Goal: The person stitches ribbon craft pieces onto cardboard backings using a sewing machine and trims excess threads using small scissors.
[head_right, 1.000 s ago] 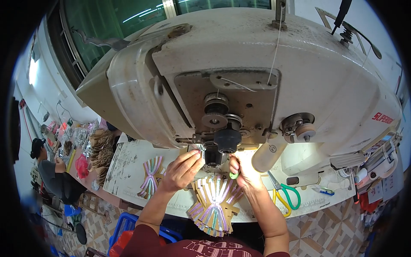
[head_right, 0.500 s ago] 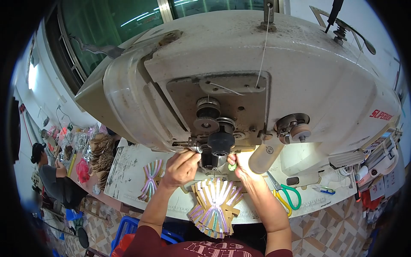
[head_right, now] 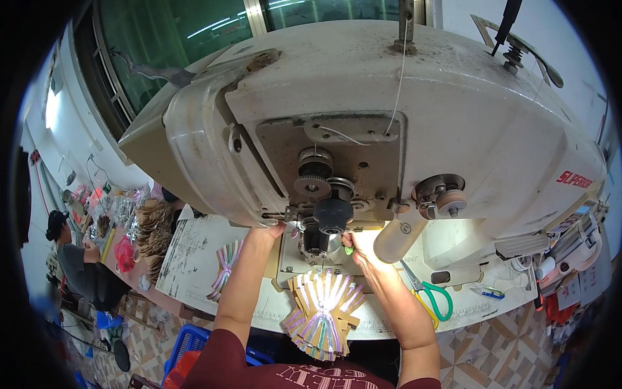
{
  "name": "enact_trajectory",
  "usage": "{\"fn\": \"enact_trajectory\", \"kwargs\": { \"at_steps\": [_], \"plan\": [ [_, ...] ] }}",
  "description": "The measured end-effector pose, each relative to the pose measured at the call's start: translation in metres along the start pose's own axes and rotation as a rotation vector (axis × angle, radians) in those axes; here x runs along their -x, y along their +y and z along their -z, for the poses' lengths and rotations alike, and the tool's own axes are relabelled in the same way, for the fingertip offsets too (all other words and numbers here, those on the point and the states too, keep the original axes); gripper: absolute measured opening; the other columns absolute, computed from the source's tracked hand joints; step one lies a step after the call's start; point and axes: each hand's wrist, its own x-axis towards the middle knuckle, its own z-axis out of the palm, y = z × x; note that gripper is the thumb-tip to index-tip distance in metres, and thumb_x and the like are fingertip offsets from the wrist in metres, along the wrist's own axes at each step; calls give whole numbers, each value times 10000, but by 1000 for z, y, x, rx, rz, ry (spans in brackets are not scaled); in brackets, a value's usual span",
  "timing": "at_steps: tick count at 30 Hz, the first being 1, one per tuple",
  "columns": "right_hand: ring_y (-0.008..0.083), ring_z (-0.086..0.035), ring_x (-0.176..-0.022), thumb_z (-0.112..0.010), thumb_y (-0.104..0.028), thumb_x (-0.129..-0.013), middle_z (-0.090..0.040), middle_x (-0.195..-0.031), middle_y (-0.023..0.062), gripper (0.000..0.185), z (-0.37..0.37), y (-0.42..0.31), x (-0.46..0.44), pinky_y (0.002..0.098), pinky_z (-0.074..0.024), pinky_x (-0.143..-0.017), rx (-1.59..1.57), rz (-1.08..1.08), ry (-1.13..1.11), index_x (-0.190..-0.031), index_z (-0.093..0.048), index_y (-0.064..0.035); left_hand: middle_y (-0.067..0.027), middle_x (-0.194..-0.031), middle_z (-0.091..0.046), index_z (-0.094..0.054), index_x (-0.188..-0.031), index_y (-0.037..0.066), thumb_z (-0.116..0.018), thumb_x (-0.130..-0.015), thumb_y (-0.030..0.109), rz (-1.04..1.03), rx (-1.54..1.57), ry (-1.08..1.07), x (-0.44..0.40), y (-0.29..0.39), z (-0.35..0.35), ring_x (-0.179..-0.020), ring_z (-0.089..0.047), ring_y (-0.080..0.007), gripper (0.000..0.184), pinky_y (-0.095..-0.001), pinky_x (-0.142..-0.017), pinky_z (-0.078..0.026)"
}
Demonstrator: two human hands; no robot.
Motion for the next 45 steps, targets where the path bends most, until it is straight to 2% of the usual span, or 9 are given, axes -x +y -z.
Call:
{"fn": "enact_trajectory", "kwargs": {
  "at_steps": [7, 14, 15, 19, 30, 32, 35, 37, 45],
  "plan": [
    [95, -382, -436, -537, -7, -739, -428, -559, 13, 102, -2, 0, 1, 215, -290, -367, 41, 60, -51, -712, -462, -70, -52, -1064, -505, -452, -1113, 52, -365, -878, 298, -247, 52, -439, -17, 3, 0, -945, -514, -153, 351, -281, -782, -456],
    [69, -350, -387, -486, -166, -808, -476, -600, 19, 142, 16, -13, 9, 209, -262, -336, 434, -145, -102, -750, -501, -37, -70, -1049, -490, -431, -1120, 53, -485, -836, 286, -245, 49, -107, 9, 8, 4, -954, -505, -166, 371, -305, -755, -470],
    [48, -273, -360, -555, -195, -797, -323, -413, -38, 195, -1, -17, 22, 195, -186, -329, 381, -120, 26, -667, -532, -51, -79, -973, -536, -500, -1027, 40, -577, -785, 189, -233, -4, 18, 14, 19, 7, -878, -540, -155, 294, -300, -698, -484],
    [40, -293, -353, -542, -155, -796, -458, -573, -3, 101, 14, -24, 39, 181, -223, -314, 435, -124, 69, -756, -499, -74, -62, -801, -599, -586, -828, 14, -601, -704, -41, -320, -148, -62, 35, 32, 55, -723, -577, -142, 137, -278, -669, -475],
    [20, -338, -385, -535, -123, -806, -512, -634, 29, 148, -7, 4, 88, 162, -215, -335, 800, -88, -153, -879, -533, 6, -3, -744, -577, -604, -870, 39, -639, -732, 128, -103, -439, -74, 121, 25, 89, -608, -506, -54, 169, -184, -522, -406],
    [47, -446, -499, -543, -100, -791, -555, -841, 74, 210, -8, 12, 92, 161, -369, -424, 775, -177, -198, -959, -527, 25, -2, -786, -575, -584, -908, 22, -641, -725, 159, 120, -403, -238, 132, 7, 85, -675, -515, -64, 235, -206, -591, -425],
    [62, -481, -592, -553, -66, -786, -519, -823, 35, 206, 10, 32, 89, 161, -397, -509, 782, 33, -221, -971, -509, 13, -13, -791, -576, -574, -892, -11, -652, -698, 101, -54, -424, -368, 149, -26, 76, -702, -513, -60, 237, -221, -609, -434],
    [65, -483, -627, -578, -28, -766, -506, -779, 8, 181, 4, 26, 90, 153, -393, -534, 794, -163, -189, -932, -507, -7, -32, -813, -587, -555, -903, -21, -650, -665, 63, 109, -209, -402, 164, -29, 70, -710, -526, -75, 269, -221, -645, -437],
    [152, -525, -860, -530, -169, -820, -530, -989, 99, 345, 9, 25, 91, 262, -426, -740, 650, -353, -195, -1103, -459, 16, -22, -792, -563, -504, -909, 7, -670, -598, 36, -241, -290, -431, 161, -38, 67, -732, -513, -86, 354, -244, -672, -436]
  ]
}}
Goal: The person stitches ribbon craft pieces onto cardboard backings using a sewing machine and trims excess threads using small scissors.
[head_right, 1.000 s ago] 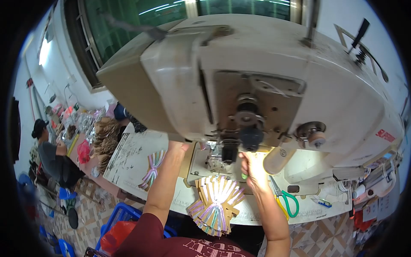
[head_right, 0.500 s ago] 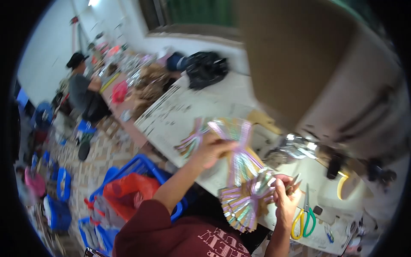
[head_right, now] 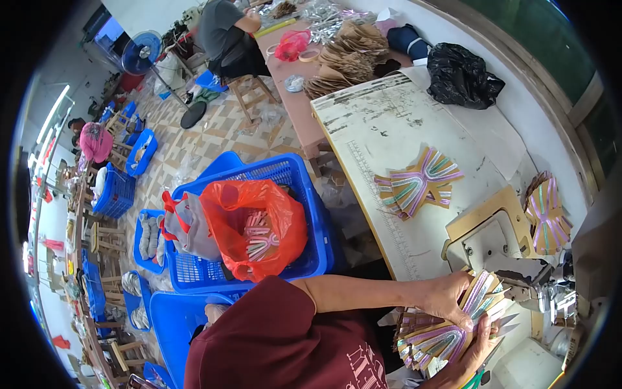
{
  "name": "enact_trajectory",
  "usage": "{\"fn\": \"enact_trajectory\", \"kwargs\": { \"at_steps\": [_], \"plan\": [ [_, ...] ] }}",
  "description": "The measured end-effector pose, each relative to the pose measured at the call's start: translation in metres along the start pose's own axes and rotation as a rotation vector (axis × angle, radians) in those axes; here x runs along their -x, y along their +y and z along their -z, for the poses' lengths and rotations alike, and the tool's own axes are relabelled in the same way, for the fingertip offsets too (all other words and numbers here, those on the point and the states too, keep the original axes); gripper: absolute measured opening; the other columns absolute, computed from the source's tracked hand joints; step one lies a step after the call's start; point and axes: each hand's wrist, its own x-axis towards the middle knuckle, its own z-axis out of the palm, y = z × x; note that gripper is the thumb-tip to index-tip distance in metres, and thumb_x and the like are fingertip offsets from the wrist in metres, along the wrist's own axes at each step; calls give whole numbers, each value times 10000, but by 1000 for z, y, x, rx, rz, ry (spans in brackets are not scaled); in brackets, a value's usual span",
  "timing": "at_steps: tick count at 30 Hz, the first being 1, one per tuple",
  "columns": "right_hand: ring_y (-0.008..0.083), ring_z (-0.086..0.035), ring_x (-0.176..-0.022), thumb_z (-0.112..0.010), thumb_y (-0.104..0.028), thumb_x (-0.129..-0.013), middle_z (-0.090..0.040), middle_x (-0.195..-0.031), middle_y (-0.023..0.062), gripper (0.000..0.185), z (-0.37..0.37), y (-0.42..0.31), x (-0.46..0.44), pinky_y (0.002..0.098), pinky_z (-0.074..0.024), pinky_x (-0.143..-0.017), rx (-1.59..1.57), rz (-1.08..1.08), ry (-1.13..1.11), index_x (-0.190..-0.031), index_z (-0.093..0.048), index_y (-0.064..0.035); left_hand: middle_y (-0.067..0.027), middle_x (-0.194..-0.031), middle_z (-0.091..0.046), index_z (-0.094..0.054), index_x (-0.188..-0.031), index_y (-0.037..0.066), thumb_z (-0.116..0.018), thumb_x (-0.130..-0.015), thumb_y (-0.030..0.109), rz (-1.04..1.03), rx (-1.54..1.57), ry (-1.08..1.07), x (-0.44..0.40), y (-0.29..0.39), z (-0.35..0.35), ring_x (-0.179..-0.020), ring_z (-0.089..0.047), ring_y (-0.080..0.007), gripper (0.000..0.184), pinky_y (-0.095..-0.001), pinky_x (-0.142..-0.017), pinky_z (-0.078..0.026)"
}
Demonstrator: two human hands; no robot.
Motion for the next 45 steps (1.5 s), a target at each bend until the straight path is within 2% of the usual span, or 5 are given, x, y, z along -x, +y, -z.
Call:
{"fn": "enact_trajectory", "kwargs": {
  "at_steps": [10, 26, 31, 38, 45],
  "plan": [
    [77, -414, -623, -640, -42, -717, -460, -689, 4, 180, -9, -10, 17, 196, -347, -601, 272, 222, 51, -787, -474, -25, -56, -815, -600, -541, -891, -14, -657, -611, -32, 419, 407, 123, -6, -3, -6, -757, -568, -111, 303, -241, -647, -462],
    [104, -497, -702, -637, 13, -639, -521, -881, 71, 445, 8, -13, 24, 217, -415, -609, 2, 106, 132, -1031, -427, -8, -22, -918, -555, -496, -1010, 7, -661, -731, 139, 266, 119, -15, -28, 1, -21, -826, -495, -75, 350, -236, -732, -419],
    [87, -473, -498, -677, -100, -636, -506, -560, 12, 175, -5, -35, 14, 211, -367, -451, 73, 31, 133, -684, -528, -22, -48, -942, -577, -514, -1002, 17, -572, -767, 11, 255, 92, 23, -40, -5, -26, -867, -546, -104, 243, -253, -750, -448],
    [41, -387, -444, -720, -130, -657, -452, -542, -32, 228, 8, -42, 4, 187, -283, -385, 173, 128, -69, -652, -504, -56, -41, -912, -577, -535, -981, 17, -573, -781, 46, 339, 148, 135, -49, 8, -30, -809, -555, -99, 206, -245, -709, -453],
    [27, -422, -559, -682, -206, -716, -502, -617, -49, 194, 15, -39, 5, 180, -341, -513, 148, 33, -153, -733, -584, -39, -53, -897, -585, -530, -977, 4, -609, -749, 35, 260, -53, 96, -48, 9, -29, -798, -563, -103, 243, -246, -706, -462]
  ]
}}
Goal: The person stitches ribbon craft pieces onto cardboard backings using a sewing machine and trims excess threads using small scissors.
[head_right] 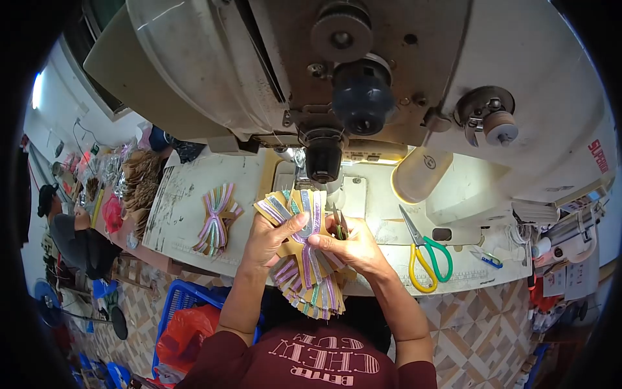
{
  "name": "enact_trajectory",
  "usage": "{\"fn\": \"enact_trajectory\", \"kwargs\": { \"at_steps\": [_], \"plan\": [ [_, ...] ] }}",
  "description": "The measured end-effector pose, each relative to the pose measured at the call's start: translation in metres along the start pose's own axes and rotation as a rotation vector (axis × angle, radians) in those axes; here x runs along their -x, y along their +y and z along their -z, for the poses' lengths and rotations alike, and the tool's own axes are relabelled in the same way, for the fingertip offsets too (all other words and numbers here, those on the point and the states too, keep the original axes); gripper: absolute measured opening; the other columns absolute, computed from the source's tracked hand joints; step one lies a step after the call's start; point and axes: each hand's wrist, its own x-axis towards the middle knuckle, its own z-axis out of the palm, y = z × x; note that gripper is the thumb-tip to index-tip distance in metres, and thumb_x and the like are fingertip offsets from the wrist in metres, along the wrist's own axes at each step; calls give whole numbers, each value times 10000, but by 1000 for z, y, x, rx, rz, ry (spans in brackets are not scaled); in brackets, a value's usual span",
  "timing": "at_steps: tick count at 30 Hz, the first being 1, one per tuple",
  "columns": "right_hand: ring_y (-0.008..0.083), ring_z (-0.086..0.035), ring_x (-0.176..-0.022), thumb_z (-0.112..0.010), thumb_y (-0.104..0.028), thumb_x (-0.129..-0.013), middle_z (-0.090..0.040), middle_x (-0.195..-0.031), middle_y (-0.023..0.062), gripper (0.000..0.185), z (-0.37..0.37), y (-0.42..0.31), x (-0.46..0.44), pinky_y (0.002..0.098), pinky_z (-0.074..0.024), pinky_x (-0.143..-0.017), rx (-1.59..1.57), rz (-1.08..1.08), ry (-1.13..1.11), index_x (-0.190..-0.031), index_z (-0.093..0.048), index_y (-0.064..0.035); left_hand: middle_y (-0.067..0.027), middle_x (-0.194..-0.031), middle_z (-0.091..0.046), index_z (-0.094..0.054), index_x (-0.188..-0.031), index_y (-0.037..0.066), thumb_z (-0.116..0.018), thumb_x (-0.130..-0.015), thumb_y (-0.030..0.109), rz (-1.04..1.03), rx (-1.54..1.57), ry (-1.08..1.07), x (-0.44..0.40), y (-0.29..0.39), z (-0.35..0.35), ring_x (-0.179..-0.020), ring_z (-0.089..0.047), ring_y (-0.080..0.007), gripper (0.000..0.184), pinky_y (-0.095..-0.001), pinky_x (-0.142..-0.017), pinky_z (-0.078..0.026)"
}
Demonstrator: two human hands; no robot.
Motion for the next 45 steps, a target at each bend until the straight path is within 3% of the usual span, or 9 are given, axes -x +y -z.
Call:
{"fn": "enact_trajectory", "kwargs": {
  "at_steps": [14, 19, 28, 29, 33, 36, 40, 41, 45],
  "plan": [
    [40, -442, -534, -640, -109, -693, -531, -618, -15, 120, -7, 9, 1, 185, -350, -491, -99, -1, 37, -738, -589, -9, -43, -817, -586, -540, -980, -39, -547, -825, 138, -17, -18, 63, 1, 11, 14, -734, -530, -60, 236, -197, -633, -436],
    [40, -442, -531, -631, -98, -702, -528, -615, -16, 107, -5, 12, 2, 190, -355, -492, -43, 18, 22, -709, -575, -7, -40, -766, -602, -596, -872, -12, -615, -771, 113, -144, -585, -3, -2, 19, 15, -670, -539, -57, 161, -198, -593, -438],
    [34, -434, -562, -614, -116, -746, -512, -634, -31, 114, 2, 14, 10, 193, -361, -518, -69, 0, 13, -710, -547, -31, -80, -724, -621, -602, -858, -19, -597, -774, 93, -582, -675, 435, -8, -7, 18, -578, -569, -114, 140, -208, -515, -450],
    [32, -424, -556, -623, -112, -740, -497, -613, -36, 131, 3, 14, 14, 192, -352, -514, -75, -5, 36, -682, -532, -38, -28, -606, -569, -607, -800, -22, -596, -790, 147, -648, -644, 555, -12, -5, 23, -519, -489, -57, 170, -189, -470, -392],
    [36, -424, -543, -631, -114, -739, -500, -617, -37, 120, 2, 16, 17, 183, -348, -506, -154, 27, 183, -701, -550, -33, 4, -477, -413, -554, -670, -16, -588, -797, 205, -238, -1288, 579, 1, 28, 39, -445, -309, -46, 257, -233, -395, -248],
    [32, -420, -540, -622, -115, -750, -500, -623, -39, 112, 3, 14, 17, 175, -340, -496, -168, 2, 179, -716, -558, -29, 13, -446, -389, -535, -638, -18, -594, -790, 192, -207, -1249, 618, 11, 23, 40, -427, -300, -57, 267, -242, -393, -248],
    [24, -428, -553, -617, -115, -759, -512, -633, -35, 110, 2, 22, 12, 173, -344, -497, -157, 24, 154, -727, -566, -23, -108, -798, -543, -479, -987, -21, -658, -733, 237, -448, -809, 380, 21, 13, 21, -710, -535, -146, 404, -262, -606, -431],
    [23, -427, -555, -618, -119, -760, -510, -633, -36, 114, 1, 20, 12, 173, -345, -498, -152, 30, 146, -730, -565, -23, -145, -977, -491, -365, -1111, -29, -699, -693, 213, -390, -767, 304, 25, 13, 17, -847, -518, -182, 587, -269, -732, -437],
    [22, -420, -564, -625, -137, -761, -502, -637, -39, 132, -6, 14, 14, 173, -344, -505, -161, 58, 112, -738, -560, -24, -127, -992, -504, -366, -1119, -14, -697, -677, 70, -209, -78, 124, 25, 2, -6, -915, -523, -175, 559, -281, -782, -446]
  ]
}}
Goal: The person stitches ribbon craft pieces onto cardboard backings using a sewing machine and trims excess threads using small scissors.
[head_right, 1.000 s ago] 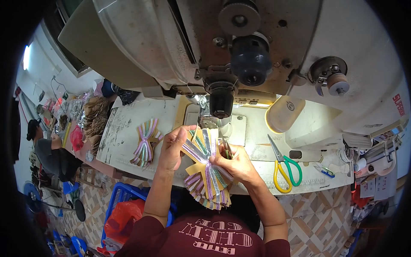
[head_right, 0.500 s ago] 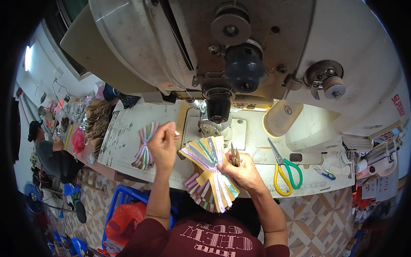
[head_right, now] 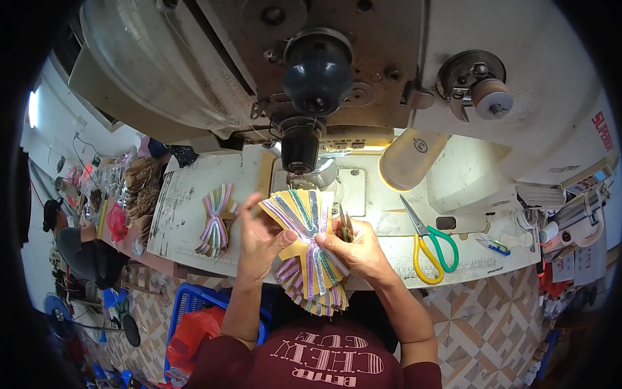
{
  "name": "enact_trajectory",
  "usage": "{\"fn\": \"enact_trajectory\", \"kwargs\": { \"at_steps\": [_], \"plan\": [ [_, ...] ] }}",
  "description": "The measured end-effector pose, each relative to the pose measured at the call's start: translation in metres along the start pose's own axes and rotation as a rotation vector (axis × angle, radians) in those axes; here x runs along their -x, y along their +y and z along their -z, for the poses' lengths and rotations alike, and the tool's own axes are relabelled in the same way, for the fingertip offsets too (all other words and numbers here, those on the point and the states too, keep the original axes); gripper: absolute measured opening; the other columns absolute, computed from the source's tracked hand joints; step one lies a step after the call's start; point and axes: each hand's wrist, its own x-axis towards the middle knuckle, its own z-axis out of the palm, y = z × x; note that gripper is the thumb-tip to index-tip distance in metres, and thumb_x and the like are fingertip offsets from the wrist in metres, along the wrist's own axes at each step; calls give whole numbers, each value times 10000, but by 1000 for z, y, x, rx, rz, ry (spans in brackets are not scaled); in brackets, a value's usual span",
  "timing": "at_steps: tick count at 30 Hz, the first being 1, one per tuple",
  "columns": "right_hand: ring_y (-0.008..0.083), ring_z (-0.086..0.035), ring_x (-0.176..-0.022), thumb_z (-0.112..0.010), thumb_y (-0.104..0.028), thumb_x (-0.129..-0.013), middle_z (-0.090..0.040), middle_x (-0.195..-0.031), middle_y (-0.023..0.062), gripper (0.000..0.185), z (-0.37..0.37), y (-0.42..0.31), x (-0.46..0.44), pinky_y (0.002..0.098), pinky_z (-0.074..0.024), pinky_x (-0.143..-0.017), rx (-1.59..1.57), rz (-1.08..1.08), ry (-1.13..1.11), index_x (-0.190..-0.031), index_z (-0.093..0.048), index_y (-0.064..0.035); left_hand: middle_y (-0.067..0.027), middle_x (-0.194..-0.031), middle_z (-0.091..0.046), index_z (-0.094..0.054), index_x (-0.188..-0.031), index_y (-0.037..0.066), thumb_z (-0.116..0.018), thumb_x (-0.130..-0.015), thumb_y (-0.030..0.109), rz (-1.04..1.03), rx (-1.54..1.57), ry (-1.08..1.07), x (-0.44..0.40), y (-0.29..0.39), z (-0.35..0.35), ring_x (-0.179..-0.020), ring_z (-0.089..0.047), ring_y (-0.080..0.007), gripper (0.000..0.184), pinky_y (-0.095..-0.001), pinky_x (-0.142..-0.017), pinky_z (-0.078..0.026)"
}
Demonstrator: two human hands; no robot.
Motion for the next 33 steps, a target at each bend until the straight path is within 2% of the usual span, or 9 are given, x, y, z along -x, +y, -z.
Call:
{"fn": "enact_trajectory", "kwargs": {
  "at_steps": [3, 7, 11, 14, 23, 26, 29, 30, 33],
  "plan": [
    [23, -425, -574, -629, -147, -760, -505, -648, -40, 138, 1, 4, -1, 173, -345, -510, 44, 8, -37, -741, -559, -29, -103, -993, -521, -391, -1104, -8, -675, -678, 12, 407, 108, -81, -3, -9, 5, -911, -534, -154, 513, -270, -776, -452],
    [27, -437, -581, -634, -159, -756, -511, -655, -37, 145, 0, 6, -3, 173, -346, -507, 103, 9, -51, -737, -557, -37, -113, -952, -562, -446, -1054, -29, -617, -713, -15, 399, 231, -166, -9, -14, 5, -828, -572, -153, 381, -269, -736, -474],
    [29, -437, -560, -642, -170, -748, -510, -620, -33, 160, 0, 21, -6, 178, -346, -493, -30, 20, -69, -714, -555, -41, -125, -993, -549, -427, -1069, -34, -585, -729, -34, 514, 444, -217, -9, -21, 10, -891, -560, -168, 376, -288, -783, -459],
    [29, -436, -544, -648, -170, -742, -514, -603, -28, 164, 2, 27, -7, 181, -344, -480, 38, 41, -57, -700, -555, -42, -132, -1004, -543, -419, -1068, -32, -593, -724, -31, 358, 364, -109, -3, -30, 10, -894, -558, -167, 386, -289, -792, -454],
    [20, -456, -573, -612, -123, -767, -543, -653, -30, 101, -2, 19, -4, 177, -379, -508, 58, 58, -45, -755, -574, -31, -102, -959, -564, -443, -1033, -34, -562, -762, -17, 74, -24, -56, 5, -20, -1, -879, -551, -129, 296, -256, -784, -441],
    [21, -466, -601, -596, -111, -777, -553, -684, -28, 92, -3, 9, -2, 179, -395, -539, 62, 28, -75, -790, -580, -21, -90, -937, -574, -486, -1002, -30, -555, -770, -12, 133, -27, -107, 9, -16, -1, -855, -555, -123, 243, -251, -762, -447],
    [25, -473, -620, -592, -104, -777, -558, -702, -20, 97, -3, 2, 0, 182, -398, -558, 39, 6, -111, -807, -581, -13, -76, -926, -581, -520, -978, -14, -554, -773, -5, 385, 247, -135, 7, -15, 4, -837, -554, -113, 208, -242, -736, -453],
    [27, -474, -624, -592, -101, -776, -559, -705, -17, 97, -3, 0, 1, 183, -399, -563, 34, -11, -122, -809, -581, -10, -86, -935, -582, -506, -1015, -24, -590, -746, 10, 493, 319, -173, 4, -15, 12, -854, -557, -134, 283, -265, -764, -450],
    [31, -475, -626, -596, -97, -772, -557, -704, -13, 99, -2, 0, 0, 185, -398, -568, 4, -7, -137, -803, -580, -6, -77, -928, -584, -519, -1015, 3, -613, -735, 22, 454, 207, -231, 1, -14, 17, -849, -557, -132, 296, -259, -760, -448]
  ]
}}
